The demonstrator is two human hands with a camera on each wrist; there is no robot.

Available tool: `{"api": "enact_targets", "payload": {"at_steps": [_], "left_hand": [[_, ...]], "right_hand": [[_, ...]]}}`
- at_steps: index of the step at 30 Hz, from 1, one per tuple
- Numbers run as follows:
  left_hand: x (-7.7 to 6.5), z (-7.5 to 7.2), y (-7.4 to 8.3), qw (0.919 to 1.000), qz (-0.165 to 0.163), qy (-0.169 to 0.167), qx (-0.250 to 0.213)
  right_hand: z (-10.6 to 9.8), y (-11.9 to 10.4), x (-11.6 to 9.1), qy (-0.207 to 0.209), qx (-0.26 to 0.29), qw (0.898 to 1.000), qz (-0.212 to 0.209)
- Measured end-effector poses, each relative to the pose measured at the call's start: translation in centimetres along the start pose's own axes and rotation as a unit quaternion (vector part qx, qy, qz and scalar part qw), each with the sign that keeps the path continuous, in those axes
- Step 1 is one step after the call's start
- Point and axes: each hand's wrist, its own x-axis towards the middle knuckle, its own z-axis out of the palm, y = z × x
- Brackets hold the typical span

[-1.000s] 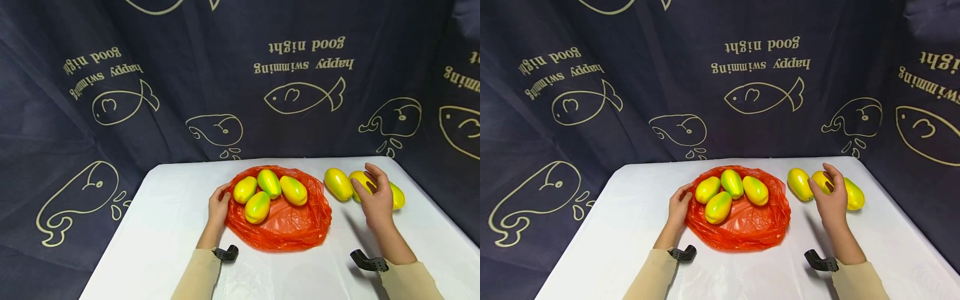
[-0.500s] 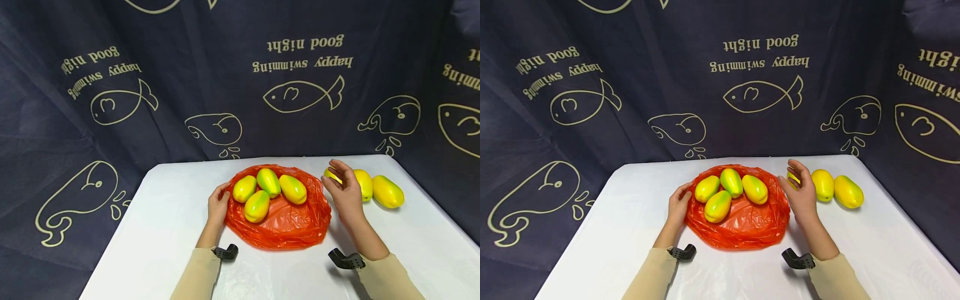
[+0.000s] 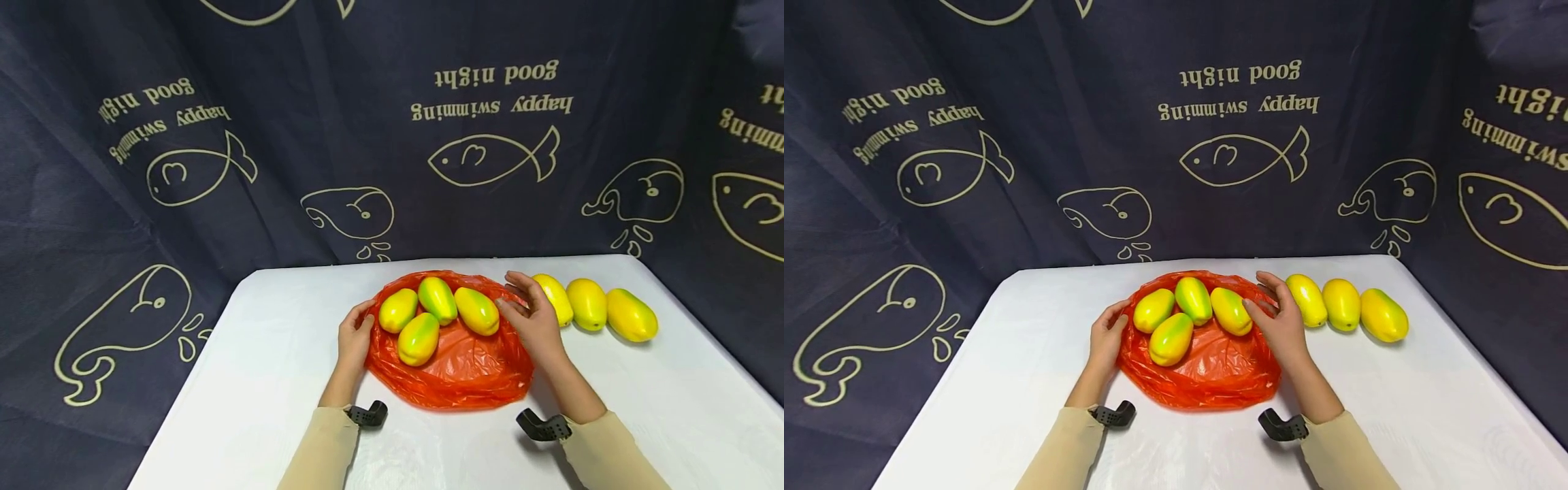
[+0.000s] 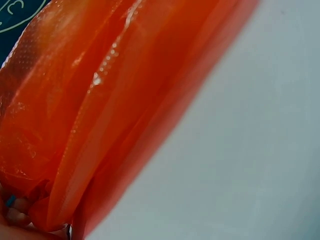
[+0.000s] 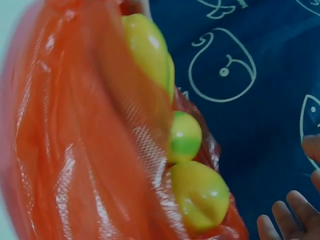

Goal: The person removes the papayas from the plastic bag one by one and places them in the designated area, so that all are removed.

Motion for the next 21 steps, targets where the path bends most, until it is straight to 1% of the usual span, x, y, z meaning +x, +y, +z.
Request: {"api": "enact_targets", "payload": {"at_steps": [3,9,13,17,21], "left_hand": [[0.8,-0.1,-1.5,1.0000,-0.001,0.006,-0.001],[0.7,0.0,-1.5,1.0000,0.001,0.009,0.001],[0.8,0.0,-1.6,1.0000,0.002,0.006,-0.001],[1.0,0.0,-1.7,1.0000,-0.001,0.003,0.002],[0.9,0.0,-1.2,1.0000,-0.009,0.000,0.004]], "right_hand": [[0.4,0.5,0.3,-0.021,-0.015,1.000,-0.004],[0.8,1.4,0.5,-0.049,-0.043,0.998,0.005],[1.1,2.1,0.7,-0.056,-0.046,0.997,0.012],[1.3,2.6,0.8,-0.059,-0.052,0.997,0.029],[1.5,3.0,1.0,-0.065,-0.055,0.996,0.035]]}}
